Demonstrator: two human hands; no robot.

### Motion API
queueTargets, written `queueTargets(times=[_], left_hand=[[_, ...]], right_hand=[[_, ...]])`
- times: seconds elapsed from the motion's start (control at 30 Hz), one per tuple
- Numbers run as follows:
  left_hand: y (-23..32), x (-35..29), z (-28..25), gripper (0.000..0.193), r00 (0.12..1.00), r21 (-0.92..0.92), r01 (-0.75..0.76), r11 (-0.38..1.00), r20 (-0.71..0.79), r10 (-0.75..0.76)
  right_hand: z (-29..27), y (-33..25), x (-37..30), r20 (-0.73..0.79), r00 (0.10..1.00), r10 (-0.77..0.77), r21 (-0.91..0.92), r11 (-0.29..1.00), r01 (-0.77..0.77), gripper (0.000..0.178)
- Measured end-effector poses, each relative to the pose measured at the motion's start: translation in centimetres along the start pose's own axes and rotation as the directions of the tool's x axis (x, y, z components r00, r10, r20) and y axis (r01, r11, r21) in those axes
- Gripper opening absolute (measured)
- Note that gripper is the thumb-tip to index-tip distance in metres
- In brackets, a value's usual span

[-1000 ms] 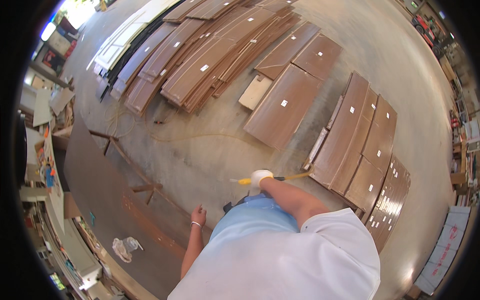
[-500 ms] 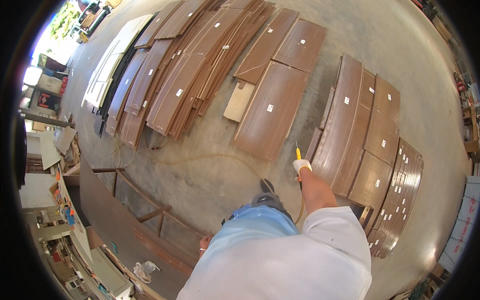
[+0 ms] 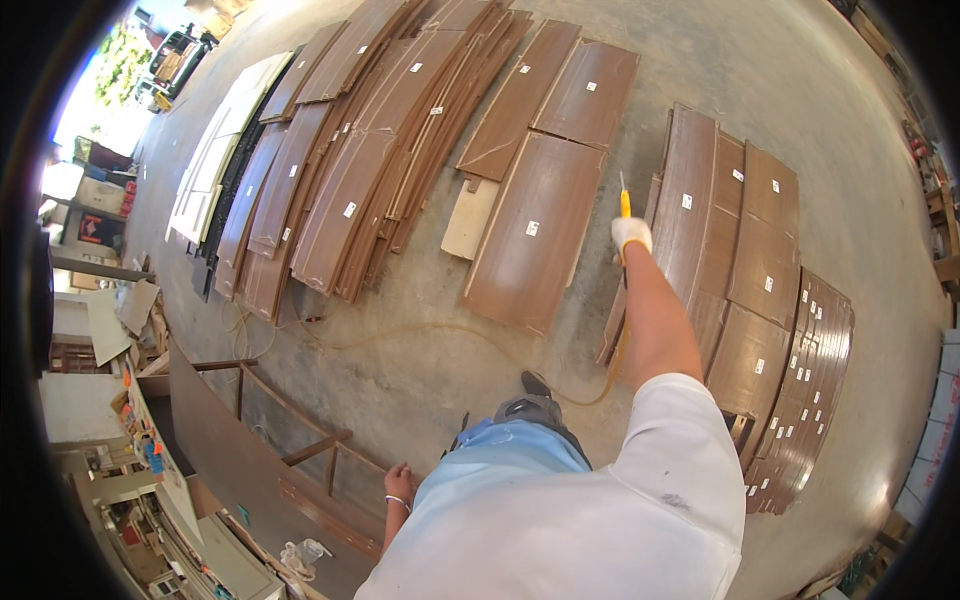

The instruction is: The person handles long wooden panels on a workbench, wiping them with a cloth and applying tape to the edges. They use a lighter to heat the taped seam and then wipe the panel again. The person repeats these steps on multiple panels.

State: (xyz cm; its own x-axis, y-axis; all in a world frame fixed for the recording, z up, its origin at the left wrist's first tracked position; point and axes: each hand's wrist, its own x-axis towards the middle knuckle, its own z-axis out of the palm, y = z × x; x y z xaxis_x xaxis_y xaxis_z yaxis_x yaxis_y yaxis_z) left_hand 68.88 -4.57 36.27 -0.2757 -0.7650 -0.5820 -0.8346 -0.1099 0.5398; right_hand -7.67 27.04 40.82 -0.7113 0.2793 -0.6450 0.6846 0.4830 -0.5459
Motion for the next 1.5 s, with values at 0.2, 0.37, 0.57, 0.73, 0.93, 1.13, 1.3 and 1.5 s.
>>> queueTargets(times=[0.2, 0.37, 0.57, 0.73, 0.93, 1.13, 1.3, 1.5], left_hand=[[2.2, 0.2, 0.0, 0.035, 0.999, -0.076, -0.035, 0.996, -0.035, 0.033], [1.5, -3.3, 0.6, 0.034, 0.999, 0.203, -0.05, 0.978, 0.03, 0.045], [-0.9, -7.1, 0.5, 0.035, 0.972, 0.194, 0.203, 0.96, 0.08, -0.221], [-4.1, -7.4, 0.1, 0.037, 0.999, 0.176, 0.023, 0.984, 0.037, -0.03], [-3.8, -5.8, -0.1, 0.036, 0.993, 0.156, -0.076, 0.985, 0.103, 0.061], [2.7, -4.4, -0.3, 0.035, 0.978, 0.081, -0.006, 0.997, 0.209, -0.011], [6.2, -2.3, 1.2, 0.035, 0.98, 0.061, 0.005, 0.998, 0.2, -0.017], [5.9, -0.2, 2.7, 0.035, 0.975, 0.05, -0.073, 0.996, 0.215, 0.061]], right_hand=[[-2.0, -3.1, -1.0, -0.037, 0.993, -0.109, -0.048, 0.993, 0.107, 0.041], [3.7, 5.1, -4.5, 0.191, 0.979, -0.073, -0.327, 0.935, 0.134, 0.036], [9.1, 20.2, -11.6, 0.302, 0.944, 0.131, -0.343, 0.939, -0.021, 0.036], [10.2, 26.9, -16.1, 0.348, 0.906, 0.241, -0.514, 0.857, -0.03, 0.038], [8.6, 27.9, -15.4, 0.216, 0.964, 0.156, -0.366, 0.928, -0.068, 0.04], [0.5, 26.3, -11.6, -0.122, 0.986, -0.113, -0.165, 0.982, 0.092, 0.041], [-8.4, 33.8, -8.5, -0.177, 0.863, 0.473, 0.384, 0.841, -0.381, 0.04], [-12.2, 48.5, -12.9, -0.164, 0.708, 0.687, 0.539, 0.664, -0.518, 0.02]])
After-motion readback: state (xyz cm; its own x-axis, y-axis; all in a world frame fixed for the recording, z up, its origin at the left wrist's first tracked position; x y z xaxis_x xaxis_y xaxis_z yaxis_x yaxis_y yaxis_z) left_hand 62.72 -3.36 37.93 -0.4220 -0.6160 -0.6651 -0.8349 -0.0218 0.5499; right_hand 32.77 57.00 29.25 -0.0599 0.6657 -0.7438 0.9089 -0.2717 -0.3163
